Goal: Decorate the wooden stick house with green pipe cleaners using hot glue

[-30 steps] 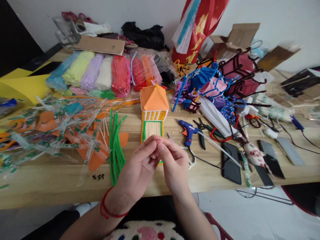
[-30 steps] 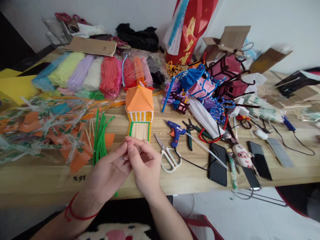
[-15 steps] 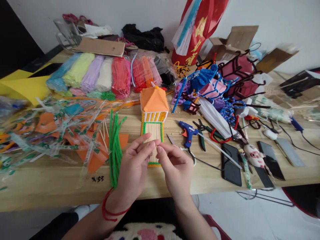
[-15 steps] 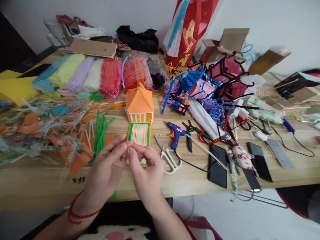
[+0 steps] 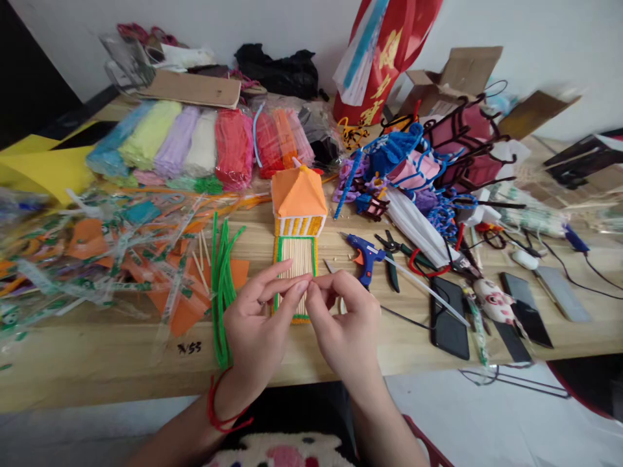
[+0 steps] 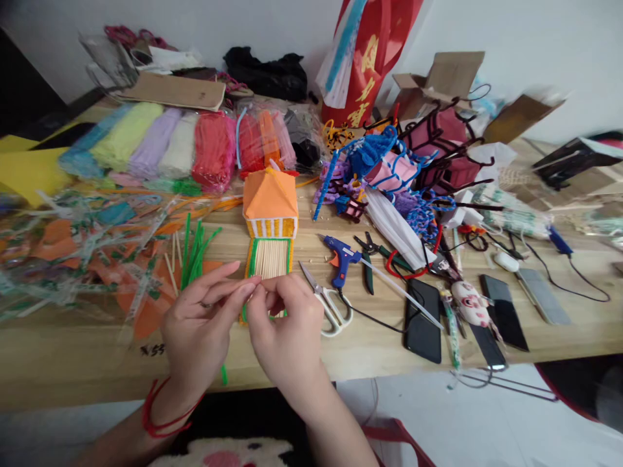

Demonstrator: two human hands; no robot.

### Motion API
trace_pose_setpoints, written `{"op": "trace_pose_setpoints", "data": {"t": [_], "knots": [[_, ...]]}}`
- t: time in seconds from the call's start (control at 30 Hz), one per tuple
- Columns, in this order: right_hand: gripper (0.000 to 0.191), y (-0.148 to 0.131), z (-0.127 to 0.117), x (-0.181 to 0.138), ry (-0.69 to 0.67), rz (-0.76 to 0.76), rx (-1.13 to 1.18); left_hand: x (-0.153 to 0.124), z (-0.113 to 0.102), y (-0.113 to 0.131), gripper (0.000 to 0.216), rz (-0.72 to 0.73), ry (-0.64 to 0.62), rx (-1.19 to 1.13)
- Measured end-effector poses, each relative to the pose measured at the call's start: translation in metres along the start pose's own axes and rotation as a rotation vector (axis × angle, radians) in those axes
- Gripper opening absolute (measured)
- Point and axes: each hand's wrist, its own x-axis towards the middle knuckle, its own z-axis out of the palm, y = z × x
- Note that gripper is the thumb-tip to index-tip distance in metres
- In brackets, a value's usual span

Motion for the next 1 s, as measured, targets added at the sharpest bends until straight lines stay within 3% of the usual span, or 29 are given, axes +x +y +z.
{"op": "trace_pose_setpoints", "data": {"t": [0.17,0.33,0.73,0.83,1.0], "knots": [[0.021,0.001,0.003,0.000,-0.010,0.080,0.090,0.001,0.001,-0.003,0.027,0.013,-0.008,-0.016],[0.022,0.004,0.001,0.003,-0.033,0.060,0.134,0.002,-0.001,-0.004,0.028,-0.048,-0.029,-0.076],[0.016,0.007,-0.001,0.005,-0.086,0.126,0.353,0.018,-0.006,-0.007,0.027,-0.640,-0.192,-0.594],[0.015,0.009,-0.003,0.005,-0.136,0.180,0.423,0.018,-0.006,-0.007,0.025,-0.633,-0.196,-0.606],[0.012,0.012,-0.003,0.006,-0.184,0.271,0.504,0.017,-0.004,-0.005,0.030,-0.445,-0.124,-0.473]]}}
